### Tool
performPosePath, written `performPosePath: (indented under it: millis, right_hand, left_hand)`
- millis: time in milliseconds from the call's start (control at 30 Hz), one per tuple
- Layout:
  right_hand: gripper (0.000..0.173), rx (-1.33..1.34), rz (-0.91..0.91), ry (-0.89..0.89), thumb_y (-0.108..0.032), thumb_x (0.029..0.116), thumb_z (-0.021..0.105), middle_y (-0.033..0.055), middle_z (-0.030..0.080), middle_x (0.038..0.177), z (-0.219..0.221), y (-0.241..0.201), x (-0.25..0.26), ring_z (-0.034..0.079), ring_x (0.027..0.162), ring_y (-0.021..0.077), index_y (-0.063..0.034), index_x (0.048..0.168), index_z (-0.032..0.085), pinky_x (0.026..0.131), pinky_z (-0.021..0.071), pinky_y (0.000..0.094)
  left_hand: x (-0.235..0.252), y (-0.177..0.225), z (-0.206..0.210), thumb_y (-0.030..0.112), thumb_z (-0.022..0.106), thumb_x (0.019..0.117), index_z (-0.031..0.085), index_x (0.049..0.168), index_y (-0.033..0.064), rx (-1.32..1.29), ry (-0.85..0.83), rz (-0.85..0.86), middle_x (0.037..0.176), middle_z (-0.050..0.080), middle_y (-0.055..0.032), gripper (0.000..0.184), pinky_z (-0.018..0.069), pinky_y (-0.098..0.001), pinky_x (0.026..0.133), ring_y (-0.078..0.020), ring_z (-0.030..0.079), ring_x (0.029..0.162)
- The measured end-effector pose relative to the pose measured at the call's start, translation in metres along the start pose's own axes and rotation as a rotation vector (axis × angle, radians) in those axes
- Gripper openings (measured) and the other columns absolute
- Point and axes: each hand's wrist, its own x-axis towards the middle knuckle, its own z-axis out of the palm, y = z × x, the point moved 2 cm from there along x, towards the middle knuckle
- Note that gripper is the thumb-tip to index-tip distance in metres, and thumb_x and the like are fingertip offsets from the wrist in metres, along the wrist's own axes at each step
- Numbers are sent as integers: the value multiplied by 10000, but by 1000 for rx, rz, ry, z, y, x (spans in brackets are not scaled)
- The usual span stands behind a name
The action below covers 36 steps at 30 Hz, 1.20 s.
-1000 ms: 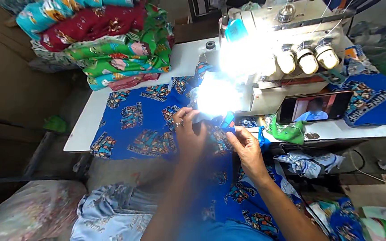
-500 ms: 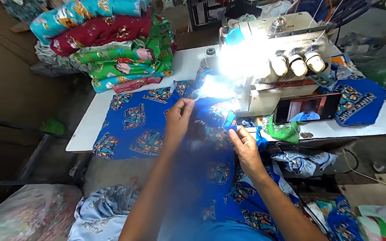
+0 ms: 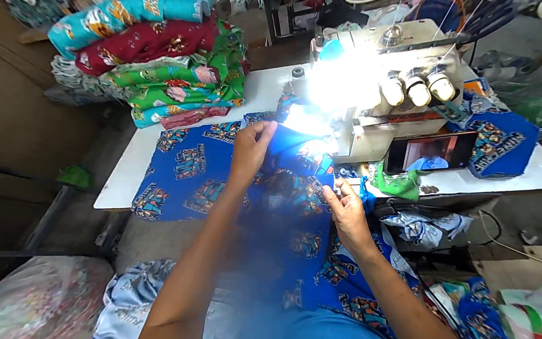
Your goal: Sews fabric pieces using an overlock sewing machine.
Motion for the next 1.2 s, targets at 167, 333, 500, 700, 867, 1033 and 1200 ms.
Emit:
performPosePath:
  millis: [167, 333, 500, 700, 867, 1033, 1200]
  right_hand:
    - [124, -108, 19, -25, -72, 1013, 580, -11, 708, 887, -10, -3, -17, 651, 804, -7, 6, 1101, 617, 747, 528, 169]
    - [142, -75, -27, -63, -57, 1020, 557, -10, 720, 923, -12, -5, -15, 669, 840, -8, 11, 1118, 634, 778, 546, 147]
    - [180, -97, -122, -85, -45, 1022, 548, 1, 729, 956, -9, -11, 9, 676, 874, -22, 42, 1148, 642, 818, 553, 138]
    - [223, -171, -208, -57, -47, 1020, 557, 27, 743, 995, -7, -13, 23, 682, 912, -30, 73, 1183, 650, 860, 552, 141]
    - [218, -260, -266, -22, -52, 1018, 553, 14, 738, 979, -7, -18, 29, 668, 889, -42, 29, 1155, 701, 831, 544, 135]
    - [125, -288, -297, 45, -80, 947, 684, 31, 683, 1040, -12, -19, 32, 651, 888, 36, -37, 1020, 777, 784, 564, 182]
    - [136, -96, -183, 54, -11, 894, 737, 29, 713, 902, -13, -23, 34, 693, 738, 83, -41, 1023, 707, 693, 610, 226]
  left_hand:
    - [-96, 44, 35, 159, 618, 998, 755, 1009, 54, 572, -167, 598, 833, 684, -128, 173, 538, -370, 530, -256, 659, 634]
    - [-99, 49, 56, 167, 587, 1002, 767, 1005, 76, 675, -136, 507, 777, 674, -89, 202, 475, -302, 477, -211, 626, 569]
    - [-70, 62, 65, 187, 614, 986, 771, 965, 98, 737, -65, 442, 738, 645, -66, 181, 425, -294, 472, -192, 584, 562]
    - [-53, 71, 73, 152, 624, 975, 776, 1080, 86, 765, -26, 421, 713, 630, -77, 196, 358, -306, 456, -192, 500, 501]
    - [-55, 70, 76, 114, 637, 967, 740, 1220, 58, 739, 19, 433, 799, 667, -111, 278, 419, -316, 486, -226, 587, 585]
    - [-67, 45, 79, 21, 636, 942, 678, 1327, 111, 640, 99, 507, 1274, 651, -141, 397, 468, -414, 957, -305, 591, 1149]
    - [-62, 16, 77, 55, 660, 944, 693, 1281, 28, 593, 104, 554, 1354, 645, -156, 339, 399, -492, 1152, -337, 566, 1318]
